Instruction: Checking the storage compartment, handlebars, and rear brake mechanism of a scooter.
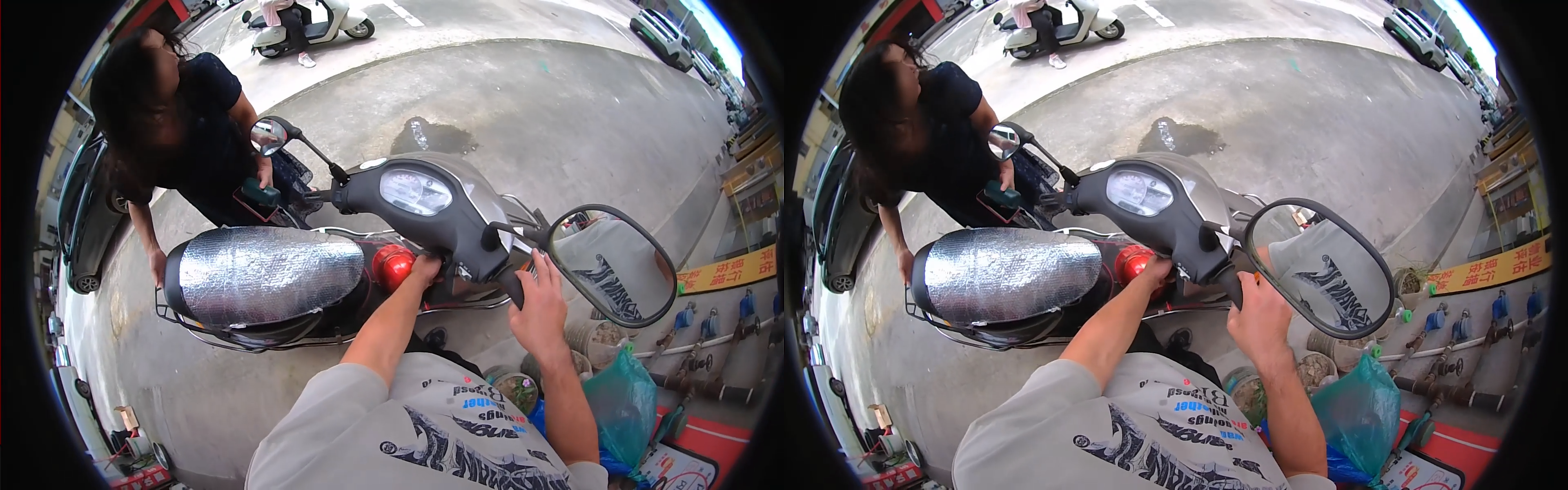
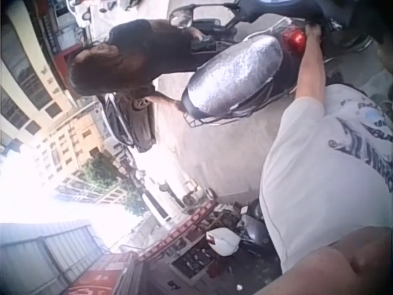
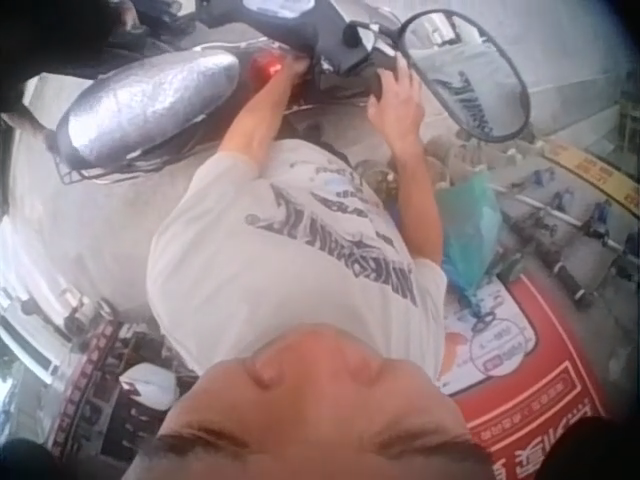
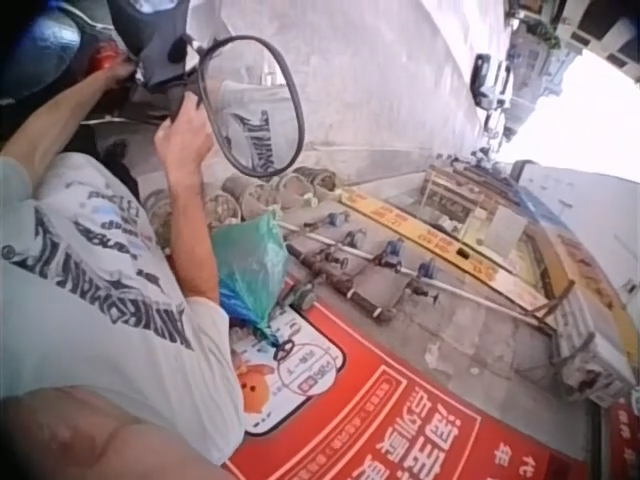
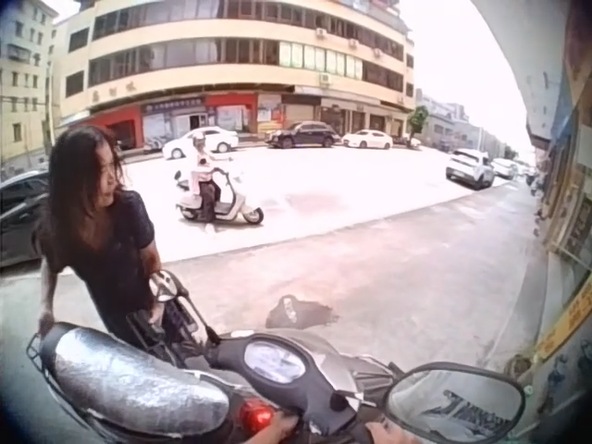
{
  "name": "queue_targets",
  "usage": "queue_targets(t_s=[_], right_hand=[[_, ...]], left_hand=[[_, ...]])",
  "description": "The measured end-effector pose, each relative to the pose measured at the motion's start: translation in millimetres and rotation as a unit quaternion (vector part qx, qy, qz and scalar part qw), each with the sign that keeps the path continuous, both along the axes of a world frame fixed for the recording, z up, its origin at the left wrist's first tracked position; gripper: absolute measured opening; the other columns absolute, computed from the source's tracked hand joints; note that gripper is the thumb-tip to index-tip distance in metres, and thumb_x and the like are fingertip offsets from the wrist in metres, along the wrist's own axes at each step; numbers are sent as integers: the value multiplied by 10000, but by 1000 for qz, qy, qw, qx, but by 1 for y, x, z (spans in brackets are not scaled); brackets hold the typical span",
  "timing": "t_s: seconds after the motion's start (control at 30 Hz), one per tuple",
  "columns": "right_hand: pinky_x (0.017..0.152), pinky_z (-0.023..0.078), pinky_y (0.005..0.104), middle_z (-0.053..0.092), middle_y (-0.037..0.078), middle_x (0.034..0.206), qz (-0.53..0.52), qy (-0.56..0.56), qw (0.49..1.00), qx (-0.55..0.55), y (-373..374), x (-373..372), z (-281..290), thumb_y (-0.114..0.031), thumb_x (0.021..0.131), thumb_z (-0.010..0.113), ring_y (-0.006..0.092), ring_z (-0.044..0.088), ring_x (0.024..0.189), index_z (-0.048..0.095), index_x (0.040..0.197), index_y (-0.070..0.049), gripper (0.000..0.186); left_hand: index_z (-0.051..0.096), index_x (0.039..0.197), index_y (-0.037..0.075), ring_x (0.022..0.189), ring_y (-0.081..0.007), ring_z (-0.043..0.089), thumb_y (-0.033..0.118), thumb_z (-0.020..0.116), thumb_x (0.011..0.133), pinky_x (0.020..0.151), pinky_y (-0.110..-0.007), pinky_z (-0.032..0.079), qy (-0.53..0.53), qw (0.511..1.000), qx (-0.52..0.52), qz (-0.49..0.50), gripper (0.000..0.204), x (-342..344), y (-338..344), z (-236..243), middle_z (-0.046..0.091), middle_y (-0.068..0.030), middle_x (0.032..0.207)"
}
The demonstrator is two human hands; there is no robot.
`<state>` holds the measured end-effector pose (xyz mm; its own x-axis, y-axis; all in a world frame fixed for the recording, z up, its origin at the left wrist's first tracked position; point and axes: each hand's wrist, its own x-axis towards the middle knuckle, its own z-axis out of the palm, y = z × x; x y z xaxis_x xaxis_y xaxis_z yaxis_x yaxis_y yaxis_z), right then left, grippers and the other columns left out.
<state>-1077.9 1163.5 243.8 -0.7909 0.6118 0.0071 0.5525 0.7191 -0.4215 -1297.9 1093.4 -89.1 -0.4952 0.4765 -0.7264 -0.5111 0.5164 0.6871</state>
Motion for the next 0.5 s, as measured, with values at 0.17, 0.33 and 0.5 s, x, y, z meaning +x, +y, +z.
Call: queue_targets(t_s=[0.17, 0.33, 0.5], right_hand=[[1024, 426, 484, 434, 200, 1420, -20, 16, 1000, 6, -1, 3, -5, 22, 667, 639, 417, 365, 1347, 626, 1054, -46, 393], [964, 446, 478, 472, 181, 1376, -33, 10, 998, 49, 0, 2, -7, 15, 657, 661, 398, 449, 1247, 621, 1069, -51, 419], [979, 450, 477, 444, 161, 1427, -22, 10, 998, 62, -7, -5, -1, 25, 649, 650, 389, 463, 1259, 626, 1065, -53, 424]], left_hand=[[657, 1143, 35, 788, -307, 702, 276, 514, 902, 520, -411, 506, -20, 999, -38, 2, 370, 6, 10, -2, 697, -135, 919], [640, 1164, 4, 1072, -374, 633, 317, 556, 873, 934, -413, 468, 168, 983, -53, -49, 435, 17, 15, 1, 675, -238, 1085], [633, 1158, -4, 1081, -378, 623, 388, 612, 873, 950, -424, 472, 231, 965, -17, -121, 485, 12, -27, 14, 668, -233, 1096]])
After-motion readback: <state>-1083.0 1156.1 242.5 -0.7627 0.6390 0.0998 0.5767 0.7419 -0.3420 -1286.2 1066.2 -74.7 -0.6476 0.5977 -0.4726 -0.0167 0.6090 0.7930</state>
